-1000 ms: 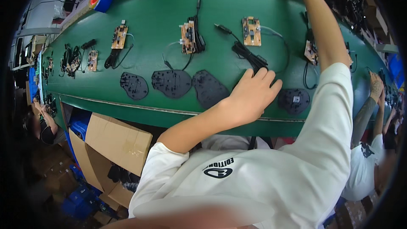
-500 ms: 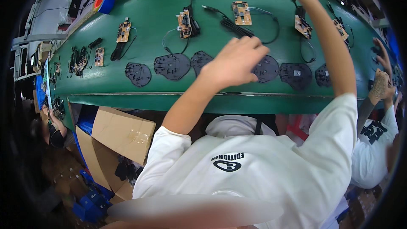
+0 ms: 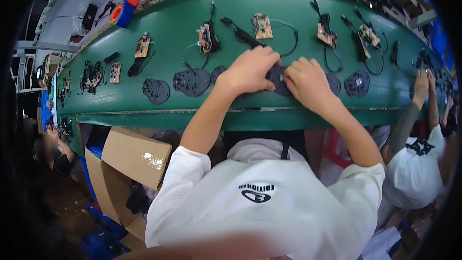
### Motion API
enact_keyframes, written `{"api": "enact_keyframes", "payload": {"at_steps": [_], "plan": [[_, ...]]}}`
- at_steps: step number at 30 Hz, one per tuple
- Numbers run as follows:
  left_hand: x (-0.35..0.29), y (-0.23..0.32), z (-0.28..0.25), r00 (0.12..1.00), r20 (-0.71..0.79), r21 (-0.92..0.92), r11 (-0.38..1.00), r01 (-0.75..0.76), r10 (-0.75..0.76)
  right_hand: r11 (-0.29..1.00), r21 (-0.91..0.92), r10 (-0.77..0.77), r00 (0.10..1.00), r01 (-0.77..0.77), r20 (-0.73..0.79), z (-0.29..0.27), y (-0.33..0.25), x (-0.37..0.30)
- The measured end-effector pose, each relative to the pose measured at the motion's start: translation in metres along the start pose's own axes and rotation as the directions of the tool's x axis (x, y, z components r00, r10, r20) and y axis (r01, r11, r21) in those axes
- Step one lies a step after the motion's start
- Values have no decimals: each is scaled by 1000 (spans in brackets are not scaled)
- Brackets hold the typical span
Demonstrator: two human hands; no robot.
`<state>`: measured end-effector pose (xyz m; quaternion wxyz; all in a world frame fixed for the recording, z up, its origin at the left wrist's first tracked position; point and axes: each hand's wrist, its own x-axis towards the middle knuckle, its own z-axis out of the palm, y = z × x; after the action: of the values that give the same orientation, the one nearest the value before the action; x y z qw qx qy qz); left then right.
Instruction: Assembling computer mouse shells and circuit boards on an assembly line.
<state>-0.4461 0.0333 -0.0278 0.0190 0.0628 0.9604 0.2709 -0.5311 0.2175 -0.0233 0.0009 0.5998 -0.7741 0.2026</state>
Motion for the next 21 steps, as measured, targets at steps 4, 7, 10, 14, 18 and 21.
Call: {"api": "enact_keyframes", "payload": {"at_steps": [4, 7, 10, 14, 18, 21], "plan": [[-5, 3, 1, 1000, -14, -4, 1000, 4, -4, 999, 18, 34, 992, -37, 119, -10, -1, 7], [-22, 7, -11, 999, -50, 36, 999, 23, -21, 996, 61, 48, 980, -61, 192, -34, 1, 34], [-51, -3, -40, 999, -12, -56, 997, -52, 51, 987, 129, 96, 995, -93, -18, -48, 34, 80], [-78, -33, -44, 991, 87, 10, 995, -100, 99, 982, 69, 187, 958, -176, -216, -13, 146, 183], [-75, -45, -42, 990, 106, -87, 993, -83, 92, 946, -265, 141, 972, -188, -186, 28, 239, 266], [-66, -51, -37, 991, 33, -147, 981, -124, 130, 890, -411, 202, 979, -196, -31, 28, 286, 290]]}}
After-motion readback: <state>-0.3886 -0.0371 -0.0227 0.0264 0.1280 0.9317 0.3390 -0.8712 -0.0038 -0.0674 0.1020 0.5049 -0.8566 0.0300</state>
